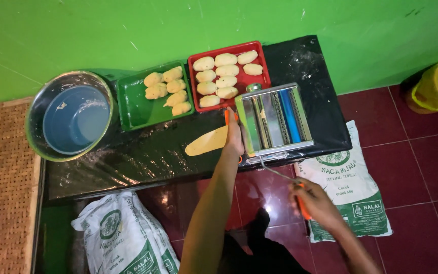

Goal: Flattening dough balls, rolling them into thin sheets with a machine, and cutting them into small squares.

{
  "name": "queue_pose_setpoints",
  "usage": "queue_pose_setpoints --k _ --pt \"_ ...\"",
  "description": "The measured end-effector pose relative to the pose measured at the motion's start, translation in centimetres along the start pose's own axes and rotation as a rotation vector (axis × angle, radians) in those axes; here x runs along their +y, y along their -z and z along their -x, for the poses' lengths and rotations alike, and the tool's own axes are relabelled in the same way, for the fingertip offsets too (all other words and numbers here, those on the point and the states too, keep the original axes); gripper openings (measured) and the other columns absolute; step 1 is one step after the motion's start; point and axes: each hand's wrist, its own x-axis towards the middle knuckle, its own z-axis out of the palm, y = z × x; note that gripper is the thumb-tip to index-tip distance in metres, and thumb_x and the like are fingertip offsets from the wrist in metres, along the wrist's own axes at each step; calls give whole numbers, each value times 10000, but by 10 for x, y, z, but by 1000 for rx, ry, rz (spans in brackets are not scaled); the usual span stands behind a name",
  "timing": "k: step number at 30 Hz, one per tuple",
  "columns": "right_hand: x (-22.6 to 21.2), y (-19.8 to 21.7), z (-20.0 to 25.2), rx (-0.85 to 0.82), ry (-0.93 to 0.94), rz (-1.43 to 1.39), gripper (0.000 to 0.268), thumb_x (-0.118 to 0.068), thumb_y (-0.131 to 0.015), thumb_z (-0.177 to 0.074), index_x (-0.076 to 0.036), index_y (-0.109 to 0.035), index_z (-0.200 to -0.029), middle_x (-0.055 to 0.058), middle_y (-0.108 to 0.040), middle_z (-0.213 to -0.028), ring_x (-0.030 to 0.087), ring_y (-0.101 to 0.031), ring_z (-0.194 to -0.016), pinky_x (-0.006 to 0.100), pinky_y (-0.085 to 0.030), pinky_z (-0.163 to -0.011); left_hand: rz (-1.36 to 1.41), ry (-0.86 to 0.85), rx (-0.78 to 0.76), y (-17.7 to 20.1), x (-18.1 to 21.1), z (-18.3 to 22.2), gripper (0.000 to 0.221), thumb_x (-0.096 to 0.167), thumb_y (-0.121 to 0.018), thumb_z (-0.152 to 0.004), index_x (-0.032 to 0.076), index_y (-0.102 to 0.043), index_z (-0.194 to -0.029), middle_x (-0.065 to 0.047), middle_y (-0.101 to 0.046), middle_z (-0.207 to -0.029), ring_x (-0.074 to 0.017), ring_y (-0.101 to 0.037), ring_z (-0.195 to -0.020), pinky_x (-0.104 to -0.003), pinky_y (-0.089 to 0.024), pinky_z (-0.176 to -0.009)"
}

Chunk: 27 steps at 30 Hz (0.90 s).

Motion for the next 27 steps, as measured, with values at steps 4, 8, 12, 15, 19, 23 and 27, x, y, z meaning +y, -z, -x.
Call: queue_pose_setpoints --k 4,8,12,15,19,23,27 --pt "-11 18 -2 43 -92 136 311 -227 -528 -1051 15 -675 -922 132 -666 -699 215 -603 -604 348 -465 -565 64 -69 -3 0 -7 -1 911 761 -238 -906 115 -462 -1507 -168 -428 -1607 -322 -452 -1380 -384 -334 -1122" --pt "-56 23 -7 70 -60 607 599 -482 -435 -1027 9 -695 -1252 304 -745 -984 444 -706 -981 550 -534 -852 -69 -252 268 29 -24 -38 554 559 -560 -1001 243 -531 -1455 -178 -497 -1497 -355 -509 -1366 -482 -448 -1081" --pt "-75 20 -56 426 487 849 274 -383 -680 -1005 -128 -707 -1100 176 -711 -880 442 -696 -886 537 -548 -743 -307 -436 640 52 -44 -73 342 275 -709 -841 283 -759 -1179 -119 -714 -1154 -296 -676 -1108 -396 -571 -912" --pt "-98 7 -105 423 725 1004 283 -281 -704 -971 -265 -696 -1253 66 -685 -1008 369 -690 -994 484 -576 -773 -301 -438 625 33 -40 -44 329 424 -733 -877 257 -765 -1158 -103 -722 -1121 -294 -670 -1099 -446 -526 -961" --pt "-113 -5 -144 447 763 1280 471 -338 -711 -933 -333 -621 -1395 82 -635 -1110 356 -663 -1063 491 -597 -823 -345 -450 681 16 -43 -34 545 565 -765 -790 210 -731 -1202 -135 -717 -1164 -335 -650 -1173 -437 -506 -1014" --pt "-121 -8 -154 374 716 1346 298 -359 -665 -953 -338 -720 -1245 72 -612 -1079 357 -657 -1041 477 -597 -837 -404 -393 717 -2 -36 -10 713 701 -774 -715 249 -697 -1261 -105 -720 -1225 -299 -646 -1229 -392 -499 -1067" --pt "-120 -8 -163 312 702 1339 212 -319 -588 -996 -307 -744 -1139 110 -581 -1146 435 -690 -1000 540 -607 -790 -403 -470 758 -9 -34 2 586 555 -811 -744 259 -697 -1237 -125 -729 -1195 -310 -663 -1206 -385 -521 -1033"
